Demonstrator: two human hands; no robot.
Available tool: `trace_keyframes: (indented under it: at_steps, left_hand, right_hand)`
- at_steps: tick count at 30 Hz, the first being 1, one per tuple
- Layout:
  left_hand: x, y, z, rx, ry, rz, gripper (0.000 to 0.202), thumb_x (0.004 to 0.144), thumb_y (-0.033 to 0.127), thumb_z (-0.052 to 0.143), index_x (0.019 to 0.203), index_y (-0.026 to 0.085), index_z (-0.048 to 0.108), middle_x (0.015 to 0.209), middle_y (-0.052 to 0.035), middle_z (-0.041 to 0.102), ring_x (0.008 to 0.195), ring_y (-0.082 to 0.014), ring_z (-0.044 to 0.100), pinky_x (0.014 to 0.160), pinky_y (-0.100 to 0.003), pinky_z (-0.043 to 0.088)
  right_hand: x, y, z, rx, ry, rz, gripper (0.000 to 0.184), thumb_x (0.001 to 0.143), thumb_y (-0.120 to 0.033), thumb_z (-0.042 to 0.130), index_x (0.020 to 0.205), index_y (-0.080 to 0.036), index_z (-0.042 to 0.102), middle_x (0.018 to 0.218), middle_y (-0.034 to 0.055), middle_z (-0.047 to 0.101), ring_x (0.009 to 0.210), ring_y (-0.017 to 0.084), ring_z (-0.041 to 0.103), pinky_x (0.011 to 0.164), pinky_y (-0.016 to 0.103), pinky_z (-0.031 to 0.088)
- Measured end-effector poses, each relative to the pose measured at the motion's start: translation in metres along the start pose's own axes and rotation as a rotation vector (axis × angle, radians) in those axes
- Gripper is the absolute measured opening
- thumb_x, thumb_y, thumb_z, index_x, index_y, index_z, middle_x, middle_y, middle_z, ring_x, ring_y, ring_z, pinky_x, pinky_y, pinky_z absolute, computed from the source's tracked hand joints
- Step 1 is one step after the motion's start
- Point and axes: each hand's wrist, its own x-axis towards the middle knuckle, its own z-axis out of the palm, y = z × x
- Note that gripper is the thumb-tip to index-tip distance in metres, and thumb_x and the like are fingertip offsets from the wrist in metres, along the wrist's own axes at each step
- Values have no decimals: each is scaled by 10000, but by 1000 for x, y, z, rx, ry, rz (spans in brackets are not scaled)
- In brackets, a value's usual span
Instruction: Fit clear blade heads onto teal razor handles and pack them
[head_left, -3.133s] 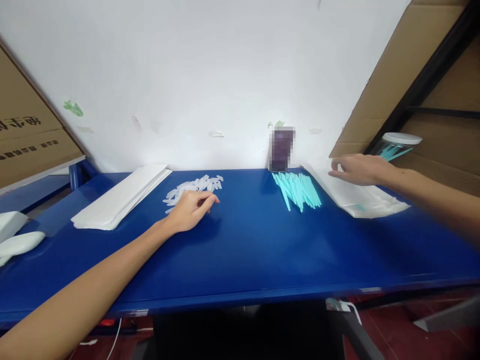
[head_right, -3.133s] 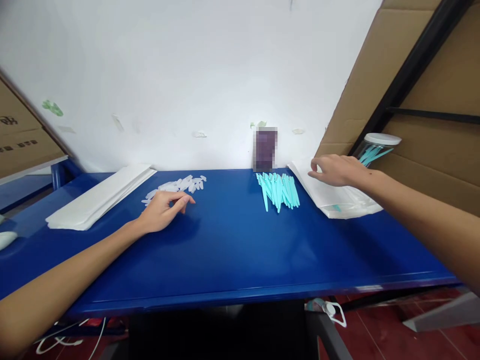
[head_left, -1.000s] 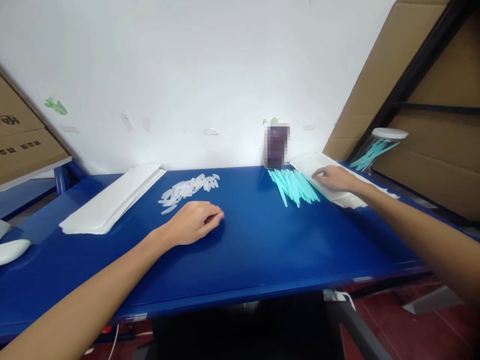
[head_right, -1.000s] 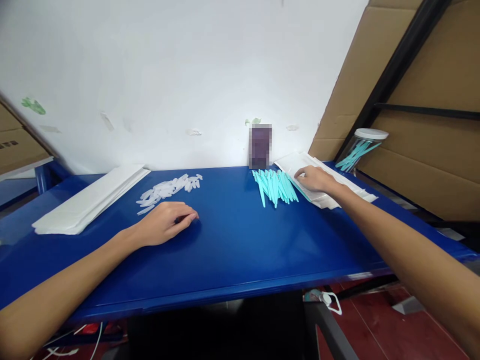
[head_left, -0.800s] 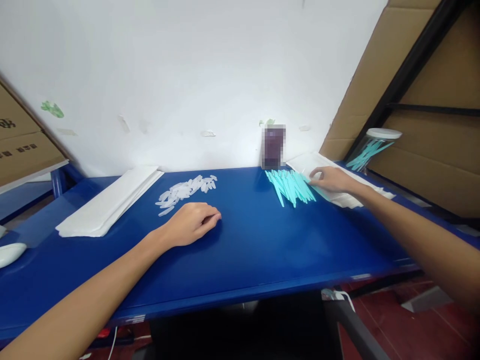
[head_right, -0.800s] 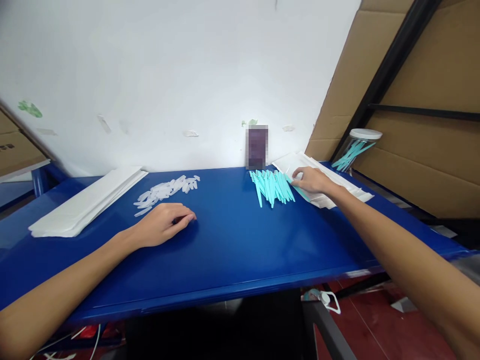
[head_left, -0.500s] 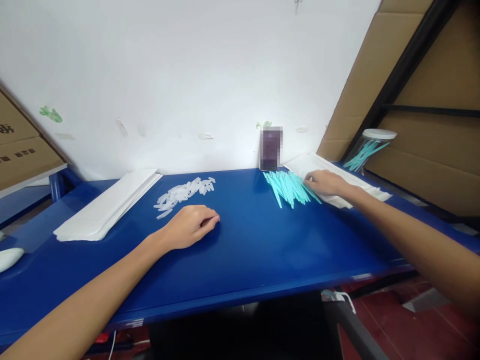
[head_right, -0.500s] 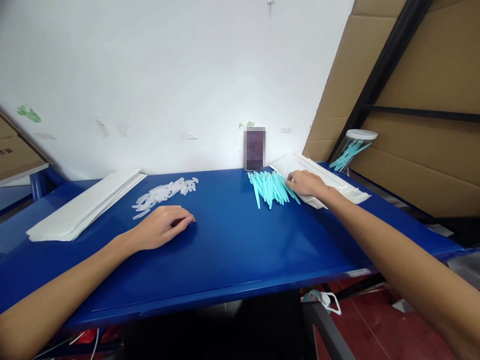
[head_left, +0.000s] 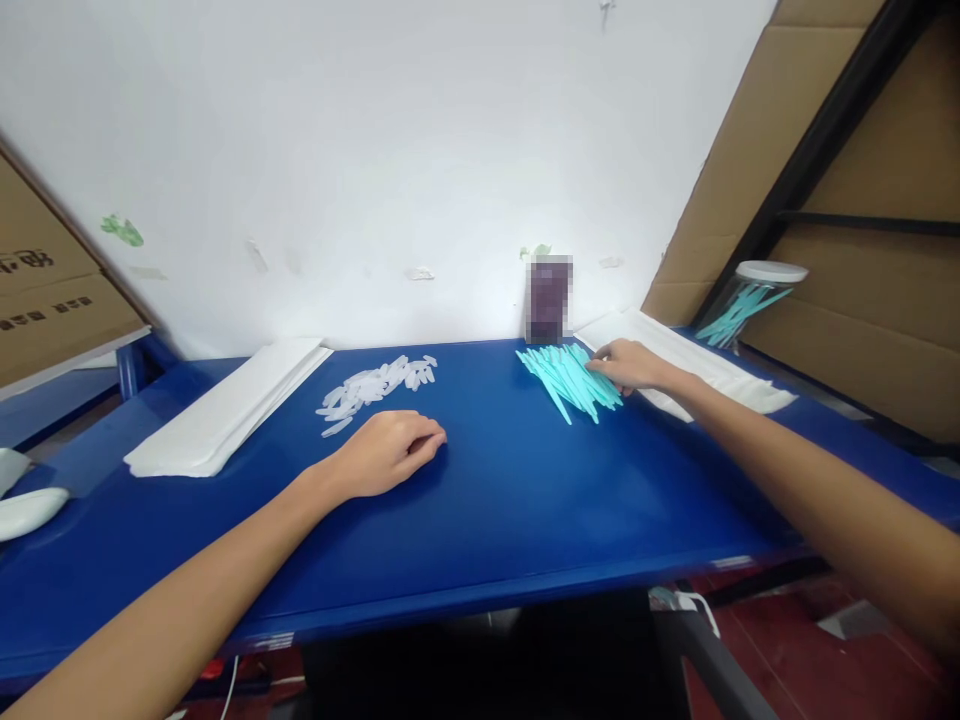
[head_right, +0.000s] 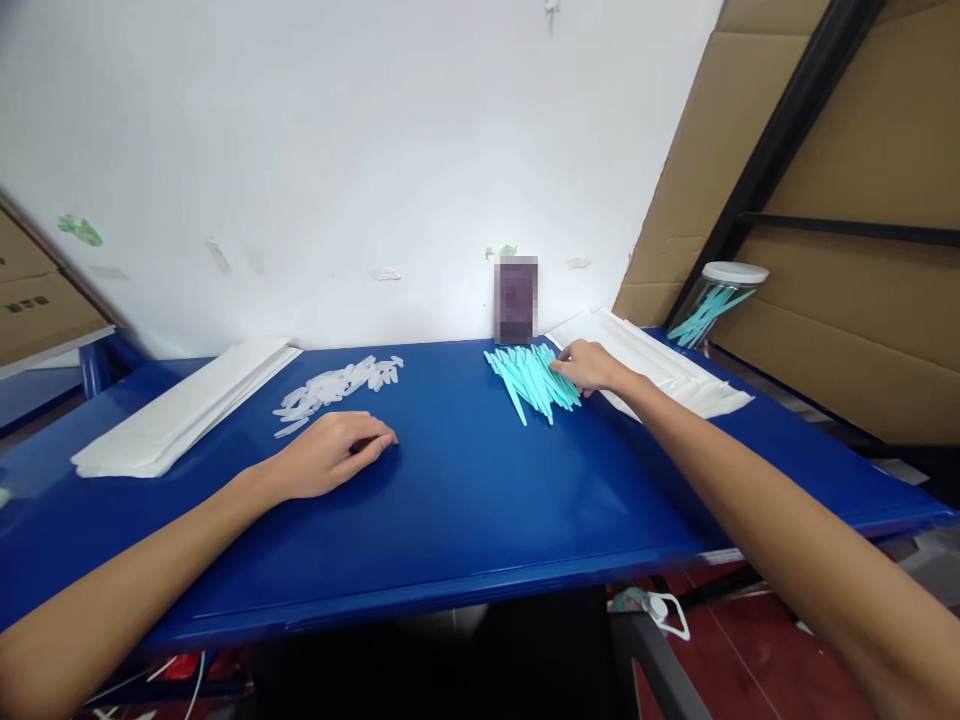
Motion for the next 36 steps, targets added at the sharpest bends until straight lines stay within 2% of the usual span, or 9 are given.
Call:
trace_keyframes:
  at_steps: [3, 6, 9, 11, 15, 18, 22, 27, 36]
  left_hand:
    - [0, 0, 0, 8, 8, 0, 374, 1054, 345, 383, 987, 199, 720, 915, -45, 755, 807, -191, 672, 745, -304, 466]
    - [0, -2, 0, 40, 15, -8, 376, 1050, 336, 381, 979, 194, 722, 901, -48, 754, 800, -192, 671, 738, -308, 463]
    - [0, -11, -3, 97, 52, -36, 380, 1042, 341, 386, 946, 196, 724, 851, -52, 745, 769, -198, 666, 718, -313, 456]
    - [1, -20, -8, 145, 96, -65, 386, 1035, 350, 389, 914, 195, 722, 844, -58, 747, 776, -209, 671, 722, -319, 457]
    - [0, -42, -19, 252, 168, -139, 396, 1019, 370, 392, 909, 189, 726, 872, -69, 748, 794, -221, 671, 712, -324, 453]
    - [-4, -56, -22, 297, 214, -187, 391, 1002, 375, 402, 925, 184, 734, 842, -69, 732, 776, -219, 655, 692, -319, 444]
    - [-12, -65, -18, 236, 297, -260, 401, 989, 379, 417, 876, 177, 744, 833, -71, 740, 769, -217, 654, 709, -319, 457]
    - [-13, -56, -14, 84, 350, -257, 409, 988, 364, 431, 825, 164, 749, 829, -57, 754, 706, -181, 650, 680, -297, 457]
    - [-9, -41, -10, 25, 295, -183, 362, 954, 337, 452, 831, 166, 747, 783, -38, 738, 687, -163, 638, 643, -281, 457]
  right_hand:
    - [-2, -3, -1, -6, 39, 3, 399, 937, -430, 532, 1034, -110, 750, 554, 76, 680, 532, 222, 681, 600, 308, 546]
    - [-1, -7, -10, -56, 212, 5, 394, 934, -422, 519, 881, -108, 752, 674, 155, 722, 728, 281, 721, 727, 358, 542]
    - [3, -18, -20, -75, 400, -33, 372, 930, -384, 496, 920, -109, 745, 948, 218, 755, 1008, 341, 684, 851, 393, 496]
    - [4, -30, -23, -55, 440, -107, 366, 932, -386, 481, 950, -123, 735, 1045, 203, 749, 1027, 325, 665, 850, 381, 481]
    - [-2, -53, -16, 0, 443, -300, 341, 946, -421, 452, 950, -174, 688, 1068, 123, 732, 947, 254, 648, 800, 341, 467]
    - [-12, -64, -5, -101, 430, -365, 313, 931, -454, 463, 902, -209, 657, 1024, 100, 709, 906, 255, 630, 734, 341, 435]
    - [-28, -72, 8, -320, 301, -279, 395, 925, -547, 457, 858, -207, 647, 1005, 144, 698, 846, 288, 636, 666, 364, 406]
    - [-39, -80, 20, -421, 170, -158, 565, 871, -720, 499, 863, -180, 668, 965, 207, 703, 872, 347, 667, 718, 422, 453]
    - [-37, -80, 34, -460, 164, -209, 344, 908, -455, 479, 754, -195, 643, 881, 162, 729, 805, 302, 677, 618, 373, 431]
